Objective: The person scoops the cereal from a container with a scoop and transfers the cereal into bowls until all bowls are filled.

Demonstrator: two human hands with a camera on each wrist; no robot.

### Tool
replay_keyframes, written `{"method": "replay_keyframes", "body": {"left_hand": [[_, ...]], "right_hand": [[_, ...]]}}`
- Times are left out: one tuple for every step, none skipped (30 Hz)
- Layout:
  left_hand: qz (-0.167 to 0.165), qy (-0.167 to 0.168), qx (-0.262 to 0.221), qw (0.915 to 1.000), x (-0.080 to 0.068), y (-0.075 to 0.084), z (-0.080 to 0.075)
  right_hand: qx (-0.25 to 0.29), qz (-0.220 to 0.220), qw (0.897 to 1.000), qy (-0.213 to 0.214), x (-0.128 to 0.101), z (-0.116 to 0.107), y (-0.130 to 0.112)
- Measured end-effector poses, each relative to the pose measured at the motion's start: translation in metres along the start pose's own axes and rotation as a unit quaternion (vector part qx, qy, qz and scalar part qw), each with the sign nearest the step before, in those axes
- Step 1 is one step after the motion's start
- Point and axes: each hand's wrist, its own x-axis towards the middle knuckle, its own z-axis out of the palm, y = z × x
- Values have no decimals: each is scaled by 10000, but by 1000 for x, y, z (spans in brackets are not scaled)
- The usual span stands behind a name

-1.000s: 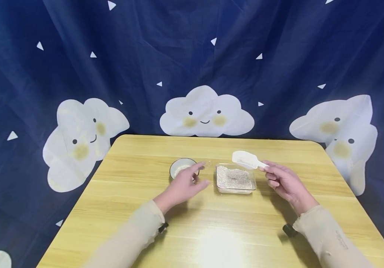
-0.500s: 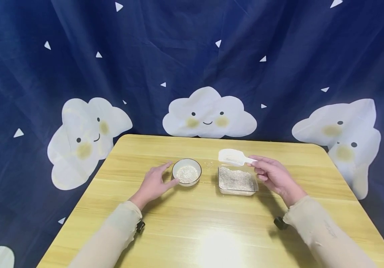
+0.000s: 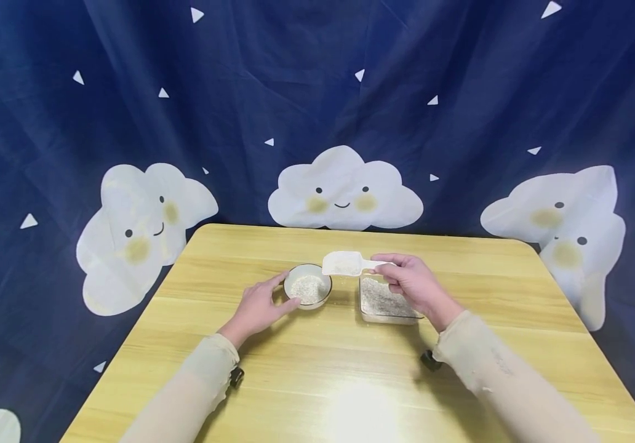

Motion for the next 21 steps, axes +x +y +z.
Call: {"method": "replay_keyframes", "body": {"left_hand": [[-7, -14, 14, 10000, 0, 1, 0], [-4, -31, 30, 10000, 0, 1, 0], [1, -47, 49, 10000, 0, 2, 0], [3, -60, 64, 10000, 0, 2, 1], [10, -64, 75, 10000, 0, 2, 1], [11, -69, 80, 9999, 1, 1, 1], [4, -83, 92, 9999, 1, 1, 2], [-3, -91, 89, 9999, 1, 0, 2], [-7, -90, 86, 9999, 1, 0, 2], [-7, -87, 84, 9999, 1, 0, 2], [-9, -85, 79, 9999, 1, 0, 2], [-11, -88, 79, 9999, 1, 0, 2], [-14, -92, 80, 9999, 1, 1, 2], [-14, -97, 81, 9999, 1, 1, 2], [-14, -105, 80, 9999, 0, 1, 2], [-19, -116, 70, 9999, 0, 1, 2], [-23, -126, 57, 9999, 0, 1, 1], [-22, -132, 45, 9999, 0, 1, 1], [-24, -138, 32, 9999, -1, 1, 1], [-24, -140, 25, 9999, -1, 1, 1], [-24, -142, 19, 9999, -1, 1, 1]], "right_hand": [[-72, 6, 10000, 17, 1, 4, 0], [-188, 0, 9998, 36, 2, 9, 0], [-308, -4, 9995, 51, 2, 13, 0], [-435, -26, 9990, 48, 3, 17, -1], [-569, -38, 9984, 65, 3, 20, -1], [-690, -61, 9976, 68, 4, 23, -1], [-822, -75, 9966, 76, 4, 25, -1], [-986, -104, 9950, 95, 4, 27, -2], [-1114, -136, 9936, 125, 4, 29, -2], [-1247, -173, 9919, 163, 4, 30, -2], [-1377, -204, 9900, 207, 4, 32, -2], [-1491, -237, 9883, 240, 4, 33, -3], [-1592, -270, 9865, 273, 4, 35, -3], [-1738, -310, 9838, 308, 4, 36, -4], [-1880, -354, 9810, 326, 4, 37, -4], [-2021, -391, 9780, 334, 4, 38, -4], [-2168, -412, 9748, 338, 4, 39, -4], [-2302, -432, 9716, 336, 4, 40, -4], [-2450, -463, 9679, 324, 4, 40, -5], [-2575, -479, 9646, 308, 4, 41, -5], [-2655, -506, 9624, 275, 4, 41, -5]]}}
